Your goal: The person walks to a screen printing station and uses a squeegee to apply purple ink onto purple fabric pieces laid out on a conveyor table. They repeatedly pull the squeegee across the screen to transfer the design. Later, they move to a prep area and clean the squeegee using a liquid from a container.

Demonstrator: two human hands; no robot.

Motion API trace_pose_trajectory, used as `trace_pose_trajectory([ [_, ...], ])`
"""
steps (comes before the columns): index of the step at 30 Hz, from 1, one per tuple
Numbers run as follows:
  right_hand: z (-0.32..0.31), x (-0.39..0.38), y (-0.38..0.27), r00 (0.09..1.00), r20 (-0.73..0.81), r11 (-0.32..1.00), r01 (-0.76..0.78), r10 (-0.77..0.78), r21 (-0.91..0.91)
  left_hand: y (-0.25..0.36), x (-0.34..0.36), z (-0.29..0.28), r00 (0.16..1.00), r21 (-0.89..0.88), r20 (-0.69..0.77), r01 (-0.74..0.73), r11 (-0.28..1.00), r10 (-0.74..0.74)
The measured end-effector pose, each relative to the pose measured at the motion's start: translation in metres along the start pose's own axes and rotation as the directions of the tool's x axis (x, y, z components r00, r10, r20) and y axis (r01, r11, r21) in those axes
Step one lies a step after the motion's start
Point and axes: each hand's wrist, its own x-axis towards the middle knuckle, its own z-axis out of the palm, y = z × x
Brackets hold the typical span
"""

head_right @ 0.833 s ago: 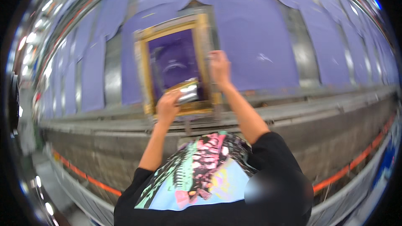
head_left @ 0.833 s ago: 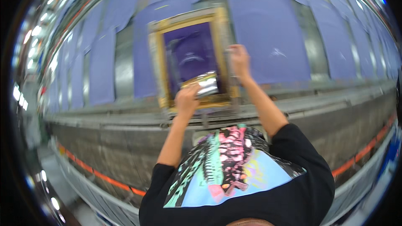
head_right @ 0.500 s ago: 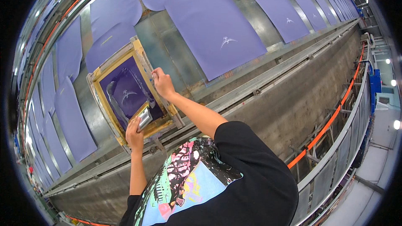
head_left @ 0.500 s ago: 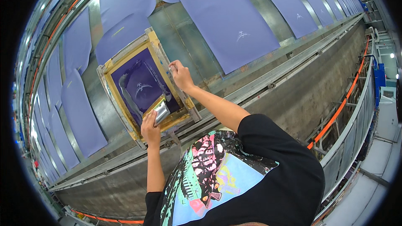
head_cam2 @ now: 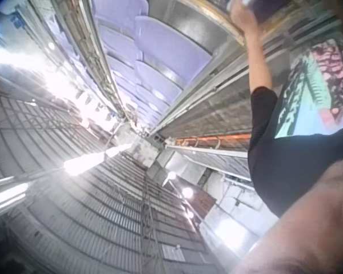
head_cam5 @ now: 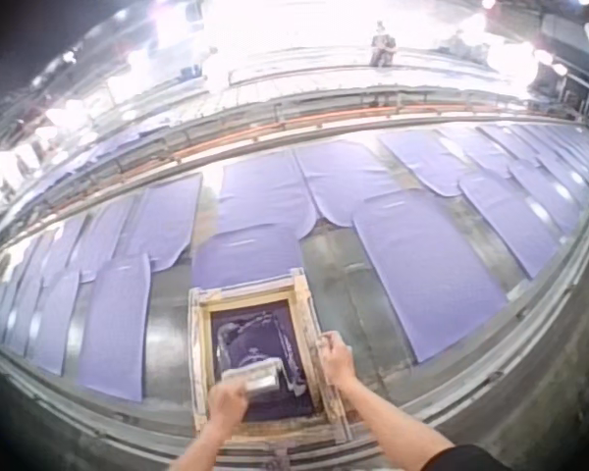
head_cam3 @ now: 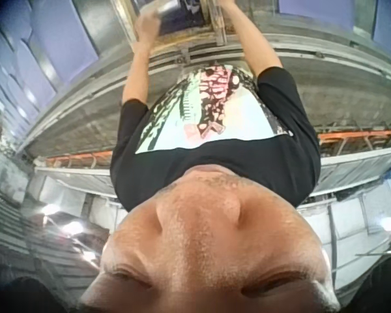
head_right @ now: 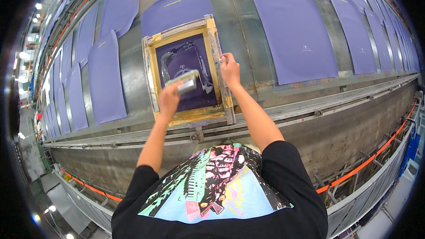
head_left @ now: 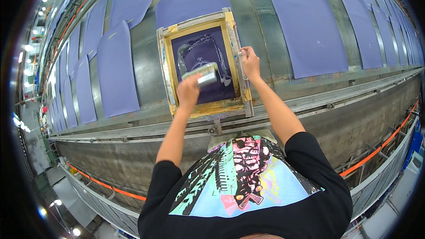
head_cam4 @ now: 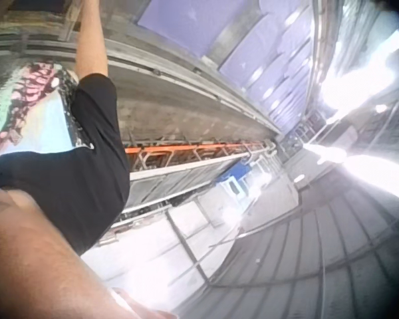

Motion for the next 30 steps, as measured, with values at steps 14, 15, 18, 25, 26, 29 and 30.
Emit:
trace_pose_trajectory([
  [14, -0.037, -0.006, -0.013, 0.999, 0.001, 0.999, -0.040, 0.040, -0.009, 0.038, -0.016, 0.007, 0.953, 0.064, -0.177, -0.236, 0.970, 0.244],
  [15, -0.039, -0.007, -0.014, 0.997, 0.005, 0.997, -0.072, 0.072, -0.025, 0.039, -0.012, 0.003, 0.961, 0.028, -0.161, -0.224, 0.974, 0.225],
  [18, -0.042, -0.011, -0.020, 0.995, 0.030, 0.995, -0.094, 0.095, -0.025, 0.030, 0.043, -0.009, 0.978, -0.157, -0.165, -0.155, 0.975, 0.129],
  [25, -0.038, -0.011, -0.020, 0.994, 0.025, 0.994, -0.105, 0.105, 0.002, 0.019, 0.080, 0.004, 0.966, -0.002, -0.204, -0.160, 0.987, 0.156],
  [26, -0.039, -0.011, -0.018, 0.995, 0.022, 0.995, -0.096, 0.095, 0.009, 0.022, 0.054, 0.005, 0.988, -0.003, -0.111, -0.112, 0.994, 0.111],
  [29, -0.041, -0.012, -0.015, 0.997, 0.012, 0.997, -0.072, 0.072, 0.000, 0.034, -0.015, 0.005, 0.975, 0.077, -0.097, -0.193, 0.978, 0.200],
  [30, -0.043, -0.013, -0.015, 0.996, 0.002, 0.996, -0.084, 0.084, -0.030, 0.036, -0.022, 0.001, 0.972, 0.058, -0.108, -0.203, 0.978, 0.208],
])
